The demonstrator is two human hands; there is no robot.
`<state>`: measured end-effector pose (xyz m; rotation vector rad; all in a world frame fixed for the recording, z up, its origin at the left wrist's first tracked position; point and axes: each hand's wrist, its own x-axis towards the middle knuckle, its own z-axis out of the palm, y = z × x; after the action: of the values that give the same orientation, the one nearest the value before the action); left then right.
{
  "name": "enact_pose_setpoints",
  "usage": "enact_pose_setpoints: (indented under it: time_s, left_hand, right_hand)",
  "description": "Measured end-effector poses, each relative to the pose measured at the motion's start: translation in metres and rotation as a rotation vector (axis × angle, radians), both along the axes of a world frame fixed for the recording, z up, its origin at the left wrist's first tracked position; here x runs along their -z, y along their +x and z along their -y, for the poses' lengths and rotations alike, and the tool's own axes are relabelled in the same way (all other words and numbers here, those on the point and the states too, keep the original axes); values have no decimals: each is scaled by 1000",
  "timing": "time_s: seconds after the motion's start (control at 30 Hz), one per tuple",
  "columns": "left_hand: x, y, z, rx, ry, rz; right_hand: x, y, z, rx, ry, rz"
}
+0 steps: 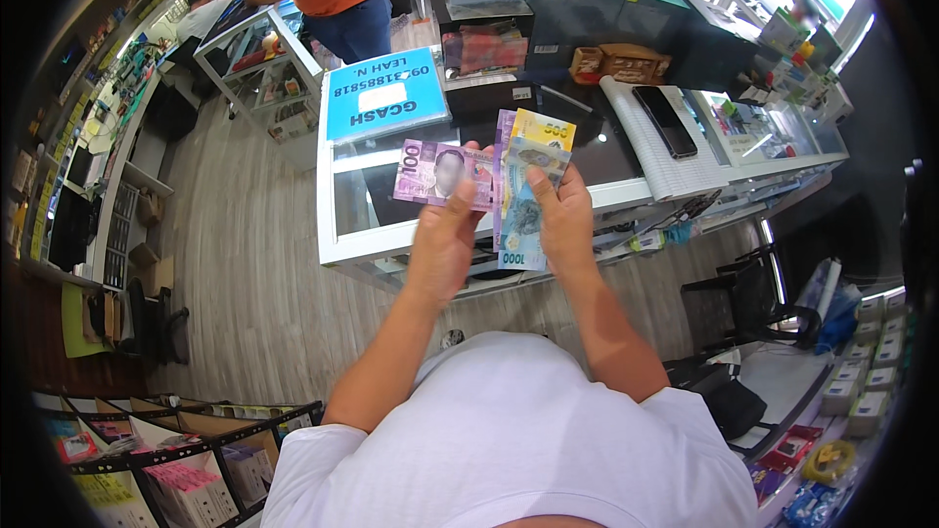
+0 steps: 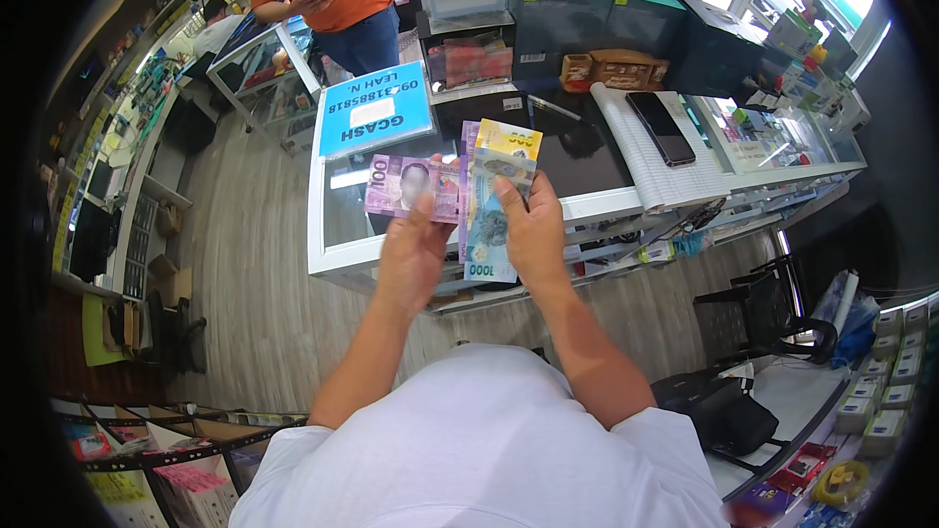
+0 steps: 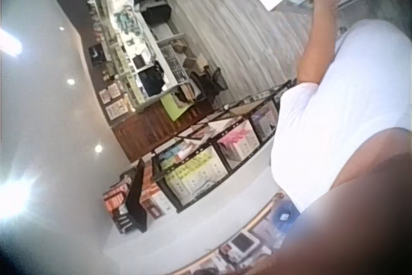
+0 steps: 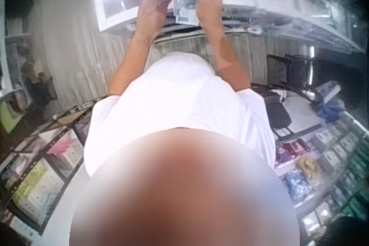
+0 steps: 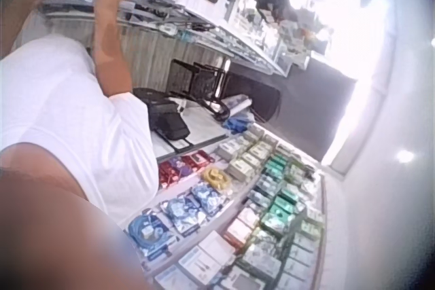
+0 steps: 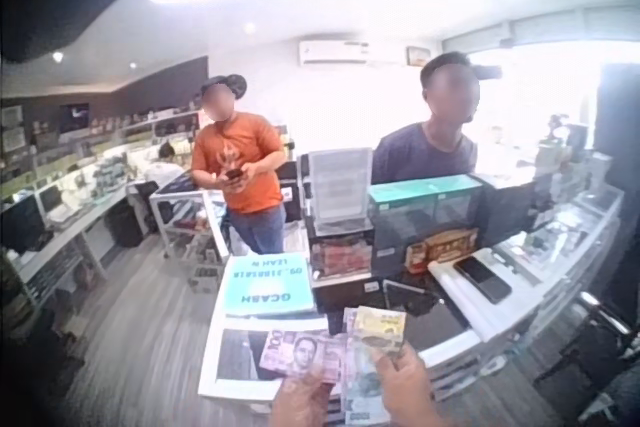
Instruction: The person disassembles a smartphone using a blue plastic pry tool and a yellow rotary tool, then reassembles it. The person also opens a cash drawer and counts several banknotes.
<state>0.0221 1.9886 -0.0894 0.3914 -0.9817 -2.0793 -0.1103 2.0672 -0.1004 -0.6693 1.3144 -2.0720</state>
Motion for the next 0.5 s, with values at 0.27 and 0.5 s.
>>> enact_pose_setpoints:
  time_s: [0.27,0.5]
  left_hand:
    - [-12,12,22,4,-316,398]
    - [-8,6,7,182,124,161]
  right_hand:
    - [-6,-1,-8,-92,-2,73]
    - [-1,4,4,-123,19,13]
